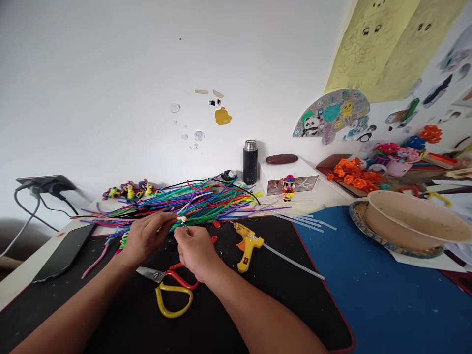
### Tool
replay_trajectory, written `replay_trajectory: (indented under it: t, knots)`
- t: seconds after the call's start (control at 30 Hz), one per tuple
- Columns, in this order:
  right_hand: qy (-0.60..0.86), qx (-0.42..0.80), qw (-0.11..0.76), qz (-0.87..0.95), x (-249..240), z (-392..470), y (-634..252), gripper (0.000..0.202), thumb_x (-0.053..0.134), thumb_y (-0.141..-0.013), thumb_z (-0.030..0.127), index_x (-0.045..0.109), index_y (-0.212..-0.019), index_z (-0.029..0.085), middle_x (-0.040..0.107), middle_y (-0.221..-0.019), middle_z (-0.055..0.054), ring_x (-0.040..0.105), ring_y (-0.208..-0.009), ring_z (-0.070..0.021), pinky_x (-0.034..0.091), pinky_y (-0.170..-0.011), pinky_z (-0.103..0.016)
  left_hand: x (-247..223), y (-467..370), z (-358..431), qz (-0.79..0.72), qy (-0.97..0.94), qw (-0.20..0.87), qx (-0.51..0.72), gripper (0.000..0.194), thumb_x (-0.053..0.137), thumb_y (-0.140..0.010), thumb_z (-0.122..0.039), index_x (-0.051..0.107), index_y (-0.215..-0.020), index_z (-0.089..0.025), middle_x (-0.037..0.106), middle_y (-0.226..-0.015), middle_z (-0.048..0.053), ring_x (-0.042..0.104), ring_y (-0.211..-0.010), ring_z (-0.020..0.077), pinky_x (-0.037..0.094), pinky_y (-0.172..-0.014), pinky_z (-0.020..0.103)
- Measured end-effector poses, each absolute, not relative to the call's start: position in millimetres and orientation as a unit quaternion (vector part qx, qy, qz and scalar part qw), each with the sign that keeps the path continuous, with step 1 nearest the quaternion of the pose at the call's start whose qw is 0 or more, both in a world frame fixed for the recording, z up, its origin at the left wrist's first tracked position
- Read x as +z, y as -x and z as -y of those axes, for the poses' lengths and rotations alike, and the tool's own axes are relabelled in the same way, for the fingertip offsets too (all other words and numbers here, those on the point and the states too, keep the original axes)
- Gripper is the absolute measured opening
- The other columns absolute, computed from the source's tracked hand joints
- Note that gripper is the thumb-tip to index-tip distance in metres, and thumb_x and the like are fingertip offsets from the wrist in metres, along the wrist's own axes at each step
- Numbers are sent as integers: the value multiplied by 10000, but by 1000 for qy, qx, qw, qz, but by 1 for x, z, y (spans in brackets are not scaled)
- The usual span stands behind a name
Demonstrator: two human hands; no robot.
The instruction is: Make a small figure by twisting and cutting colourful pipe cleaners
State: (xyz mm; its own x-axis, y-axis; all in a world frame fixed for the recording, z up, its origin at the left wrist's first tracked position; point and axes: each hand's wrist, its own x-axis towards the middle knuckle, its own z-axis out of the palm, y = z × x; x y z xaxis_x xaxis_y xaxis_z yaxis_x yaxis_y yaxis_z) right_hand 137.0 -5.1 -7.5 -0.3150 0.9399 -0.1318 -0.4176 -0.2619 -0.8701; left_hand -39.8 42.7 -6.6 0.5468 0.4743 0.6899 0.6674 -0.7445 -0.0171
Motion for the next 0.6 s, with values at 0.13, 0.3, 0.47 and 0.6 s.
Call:
replay_trajectory:
  t: [0.13, 0.3, 0.47, 0.6]
  knots:
    - [348, 718, 476, 371, -6, 4, -139, 396, 624, -845, 386, 356, -596, 235, 320, -452, 123, 205, -335, -25, 144, -347, -204, -6, 40, -43, 320, 872, 154, -338, 107, 573, -1047, -190, 677, -1051, -162, 801, -898, 81, 755, -754, 178, 552, -727, 252]
    - [349, 721, 473, 367, -3, 5, -140, 406, 645, -820, 421, 366, -593, 232, 323, -443, 125, 205, -324, -22, 151, -344, -202, -5, 40, -43, 308, 873, 143, -350, 112, 569, -1049, -194, 678, -1051, -171, 801, -891, 70, 750, -751, 171, 546, -731, 244]
    - [346, 725, 467, 370, -5, 5, -139, 402, 647, -820, 439, 375, -608, 230, 331, -458, 122, 210, -334, -23, 156, -347, -198, -3, 36, -41, 368, 850, 8, -377, 161, 567, -1042, -274, 693, -983, -192, 773, -835, 38, 709, -692, 162, 510, -668, 239]
    - [345, 725, 464, 374, -7, 4, -139, 425, 665, -832, 470, 388, -619, 228, 334, -465, 122, 214, -338, -24, 171, -353, -201, 6, 33, -40, 455, 782, -235, -356, 307, 547, -1036, -451, 663, -900, -202, 660, -703, -11, 592, -597, 140, 458, -596, 239]
